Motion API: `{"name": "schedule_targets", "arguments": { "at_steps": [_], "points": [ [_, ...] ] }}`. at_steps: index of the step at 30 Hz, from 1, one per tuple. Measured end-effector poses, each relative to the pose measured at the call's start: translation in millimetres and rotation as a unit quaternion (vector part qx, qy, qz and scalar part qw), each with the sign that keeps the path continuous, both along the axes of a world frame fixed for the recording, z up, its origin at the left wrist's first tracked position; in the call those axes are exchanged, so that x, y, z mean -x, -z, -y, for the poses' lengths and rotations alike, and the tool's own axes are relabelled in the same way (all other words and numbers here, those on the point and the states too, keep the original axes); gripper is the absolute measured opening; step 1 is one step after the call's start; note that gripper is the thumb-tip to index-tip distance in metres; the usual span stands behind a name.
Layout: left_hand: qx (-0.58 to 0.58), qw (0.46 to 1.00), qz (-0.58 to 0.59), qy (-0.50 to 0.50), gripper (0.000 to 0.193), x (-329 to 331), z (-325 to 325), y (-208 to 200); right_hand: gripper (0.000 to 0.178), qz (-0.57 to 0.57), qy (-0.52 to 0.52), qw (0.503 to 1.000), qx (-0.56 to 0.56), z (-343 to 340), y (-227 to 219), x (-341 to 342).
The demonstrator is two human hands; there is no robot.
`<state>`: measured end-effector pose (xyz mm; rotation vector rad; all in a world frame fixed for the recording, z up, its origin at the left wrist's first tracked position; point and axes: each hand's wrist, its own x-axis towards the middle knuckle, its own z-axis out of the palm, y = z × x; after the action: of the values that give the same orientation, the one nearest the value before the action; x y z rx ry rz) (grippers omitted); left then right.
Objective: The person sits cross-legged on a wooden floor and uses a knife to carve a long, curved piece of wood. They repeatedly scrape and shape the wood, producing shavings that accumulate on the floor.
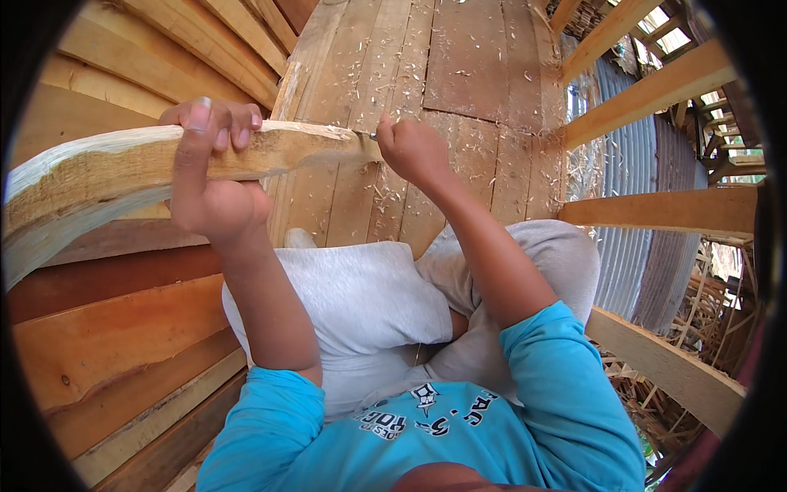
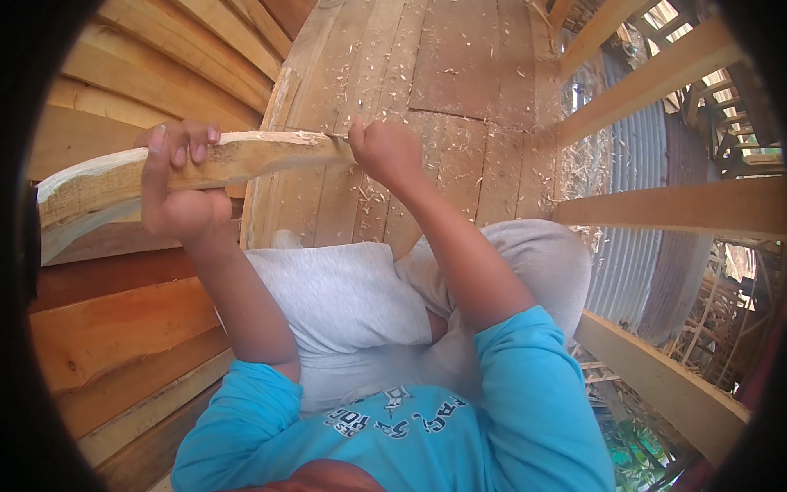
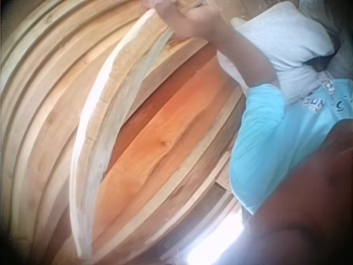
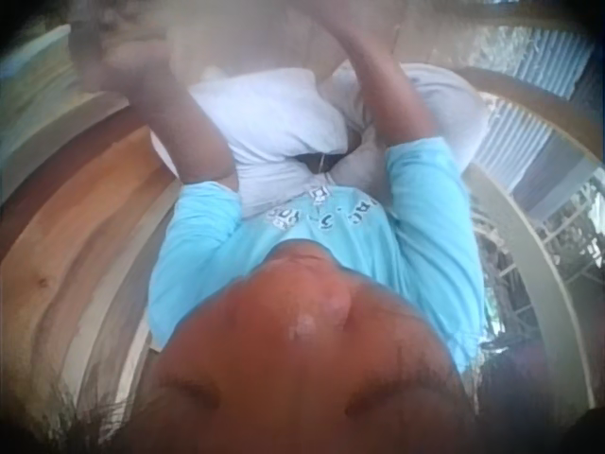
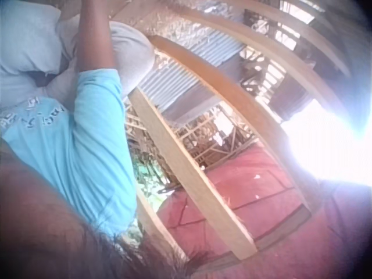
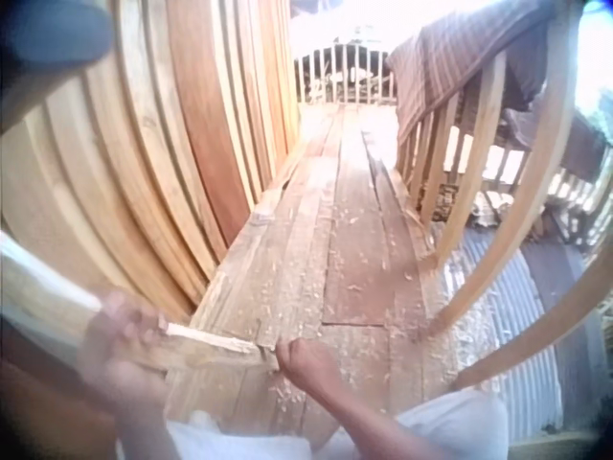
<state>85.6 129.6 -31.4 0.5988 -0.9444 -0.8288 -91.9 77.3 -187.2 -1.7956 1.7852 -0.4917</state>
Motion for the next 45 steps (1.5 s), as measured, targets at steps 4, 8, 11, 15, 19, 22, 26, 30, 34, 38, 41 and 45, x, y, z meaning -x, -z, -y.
{"name": "schedule_targets", "arguments": {
  "at_steps": [4,8,11,15,19,22,26,30,34,38,41,45],
  "points": [
    [-0.032,0.998,-0.005,-0.059,0.015,-24,-11,-9,0.049,-0.047,0.003,0.997,-0.063,19,-21,38],
    [-0.022,0.996,-0.010,-0.081,0.017,-37,-12,-18,0.023,-0.074,-0.092,0.989,-0.091,28,26,106],
    [-0.021,0.996,-0.025,-0.087,0.017,-42,-14,-22,0.024,-0.110,-0.240,0.941,-0.209,27,37,107],
    [-0.024,0.993,-0.037,-0.111,0.018,-48,-19,-26,0.026,-0.165,-0.315,0.872,-0.337,13,46,70],
    [-0.014,0.994,-0.037,-0.099,0.016,-61,-22,-30,0.025,-0.235,-0.130,0.945,-0.185,24,75,84],
    [-0.013,0.994,-0.039,-0.106,0.018,-69,-31,-36,0.022,-0.236,0.072,0.969,0.006,34,69,92],
    [-0.004,0.996,-0.037,-0.075,0.019,-78,-37,-36,0.017,-0.072,-0.093,0.989,-0.092,20,42,73],
    [0.001,0.997,-0.026,-0.071,0.018,-79,-37,-37,0.015,-0.068,-0.189,0.970,-0.138,11,65,45],
    [-0.009,0.994,-0.028,-0.109,0.014,-66,-30,-34,0.022,-0.073,0.035,0.997,-0.010,24,78,49],
    [-0.006,0.999,-0.010,-0.049,0.013,-61,-27,-27,0.024,0.090,0.057,0.991,-0.078,26,63,41],
    [0.033,0.999,0.035,0.015,0.013,-52,-17,-17,0.024,0.156,-0.024,0.986,-0.046,13,42,22],
    [0.035,0.996,0.058,0.061,0.013,-43,-3,3,0.032,0.287,-0.058,0.923,-0.249,-1,4,1]
  ]
}}
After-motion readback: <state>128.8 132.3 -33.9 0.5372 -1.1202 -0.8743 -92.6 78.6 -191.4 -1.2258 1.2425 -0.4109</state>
